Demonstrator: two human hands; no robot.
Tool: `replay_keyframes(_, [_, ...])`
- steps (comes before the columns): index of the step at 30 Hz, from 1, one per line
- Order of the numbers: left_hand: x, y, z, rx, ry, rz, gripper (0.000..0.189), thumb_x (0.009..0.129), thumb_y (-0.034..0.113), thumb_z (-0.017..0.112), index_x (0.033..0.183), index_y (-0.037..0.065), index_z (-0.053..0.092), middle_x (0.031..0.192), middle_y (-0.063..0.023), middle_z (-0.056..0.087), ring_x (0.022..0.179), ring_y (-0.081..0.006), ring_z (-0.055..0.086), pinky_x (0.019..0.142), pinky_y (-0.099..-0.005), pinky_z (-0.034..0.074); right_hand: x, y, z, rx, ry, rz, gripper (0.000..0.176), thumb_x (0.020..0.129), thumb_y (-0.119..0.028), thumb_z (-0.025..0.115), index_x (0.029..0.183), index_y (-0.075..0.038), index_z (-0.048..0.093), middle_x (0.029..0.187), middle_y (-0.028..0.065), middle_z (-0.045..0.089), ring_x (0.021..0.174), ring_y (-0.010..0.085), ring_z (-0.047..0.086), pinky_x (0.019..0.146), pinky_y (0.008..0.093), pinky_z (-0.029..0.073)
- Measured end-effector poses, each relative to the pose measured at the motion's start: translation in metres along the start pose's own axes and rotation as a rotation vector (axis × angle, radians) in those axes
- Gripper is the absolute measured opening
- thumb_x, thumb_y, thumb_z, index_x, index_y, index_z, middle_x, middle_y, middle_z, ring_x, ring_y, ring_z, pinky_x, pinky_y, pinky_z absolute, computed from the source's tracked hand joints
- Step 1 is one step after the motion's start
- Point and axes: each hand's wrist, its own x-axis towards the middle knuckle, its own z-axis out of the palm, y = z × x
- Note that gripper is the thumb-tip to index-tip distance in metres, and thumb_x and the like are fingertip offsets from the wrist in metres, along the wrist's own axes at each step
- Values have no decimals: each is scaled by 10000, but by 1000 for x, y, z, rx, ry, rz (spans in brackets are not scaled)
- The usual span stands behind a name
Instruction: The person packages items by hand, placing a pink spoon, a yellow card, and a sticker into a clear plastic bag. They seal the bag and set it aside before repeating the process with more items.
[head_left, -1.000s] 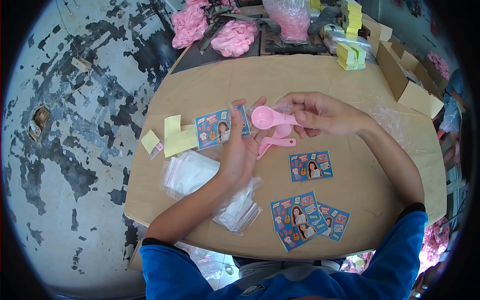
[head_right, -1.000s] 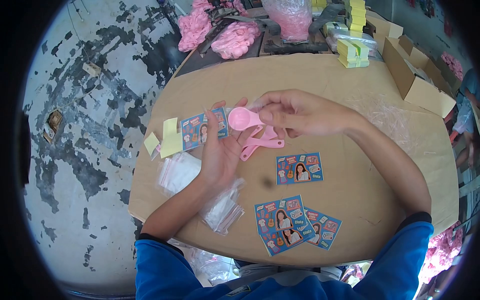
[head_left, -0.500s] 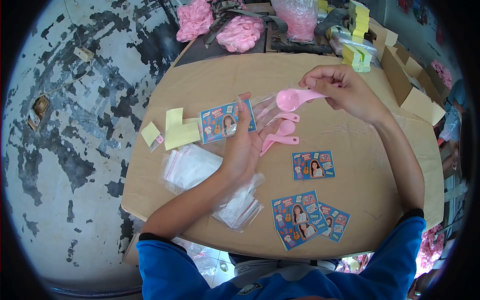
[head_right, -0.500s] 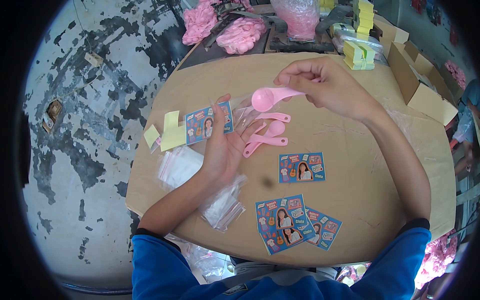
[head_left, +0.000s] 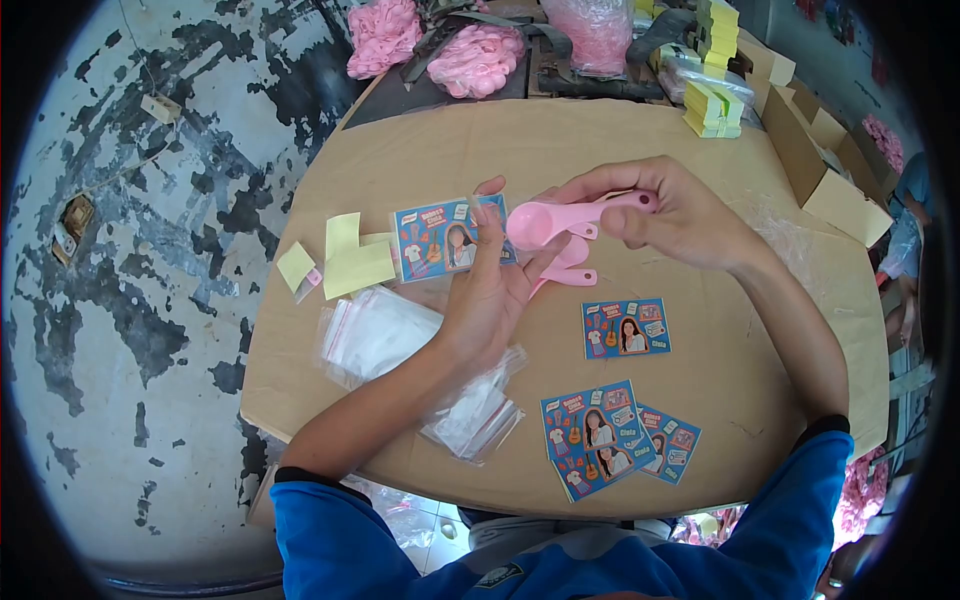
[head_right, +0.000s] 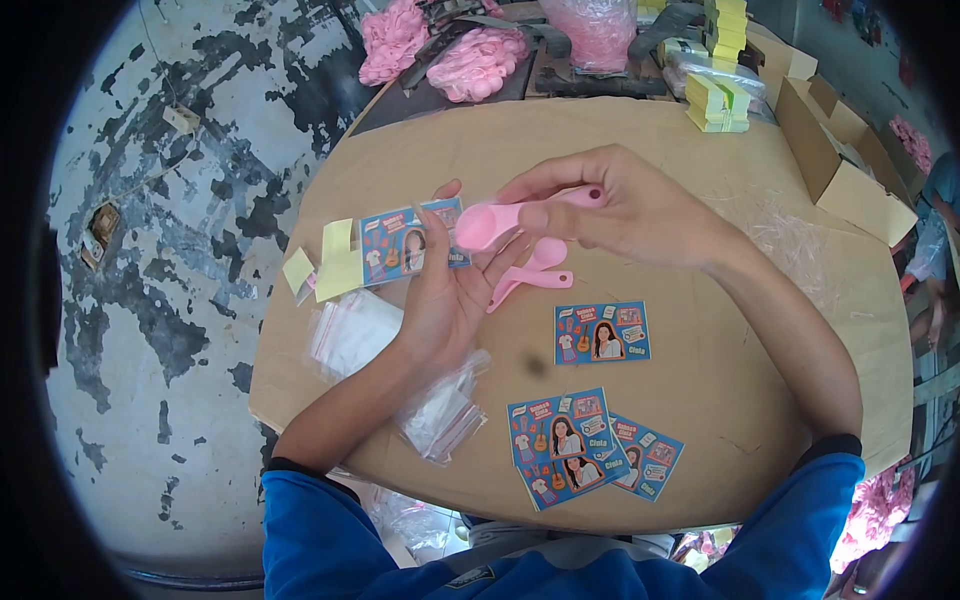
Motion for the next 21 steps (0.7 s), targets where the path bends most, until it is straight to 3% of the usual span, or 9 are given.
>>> replay_keyframes(5, [-1,2,1,5,-7,-3,516,997,465,351,1391,153,234,1351,-195,425,1246,-253,500,1077,-374,437,2,5,7,-78,81,-35,445,839,-238,752,1158,44,625,1029,89,661,926,129,636,815,273,528])
replay_keyframes(8, [-1,1,2,-4,-4,-13,508,999,458,354,1392,161,226,1381,-205,410,1252,-252,494,1072,-370,441,1,4,6,-90,73,-15,477,834,-254,755,1174,44,603,1048,80,646,911,126,630,794,279,527])
replay_keyframes(11, [-1,-1,2,0,34,-6,485,1004,436,357,1389,173,222,1414,-211,390,1254,-255,491,1063,-366,449,0,7,13,-81,46,-128,459,816,-271,770,1104,41,594,1006,86,638,849,145,632,751,295,520])
replay_keyframes(14, [0,-2,3,28,21,21,464,1010,411,360,1388,186,214,1429,-207,381,1239,-263,506,1059,-368,451,-8,-13,16,-366,38,-25,413,806,-285,775,1011,14,576,927,86,630,793,167,621,708,302,500])
replay_keyframes(17, [-2,-3,5,67,-20,23,455,1012,398,364,1388,196,206,1430,-200,383,1212,-271,530,1064,-374,446,-7,1,18,-471,88,-49,380,803,-297,775,934,-1,576,879,85,627,778,173,607,687,299,487])
replay_keyframes(21, [-4,1,4,135,-26,-4,446,1017,380,369,1390,210,192,1420,-199,393,1175,-282,560,1059,-381,447,-5,5,19,-295,69,4,269,845,-222,729,908,0,590,836,53,629,778,131,592,718,279,486])
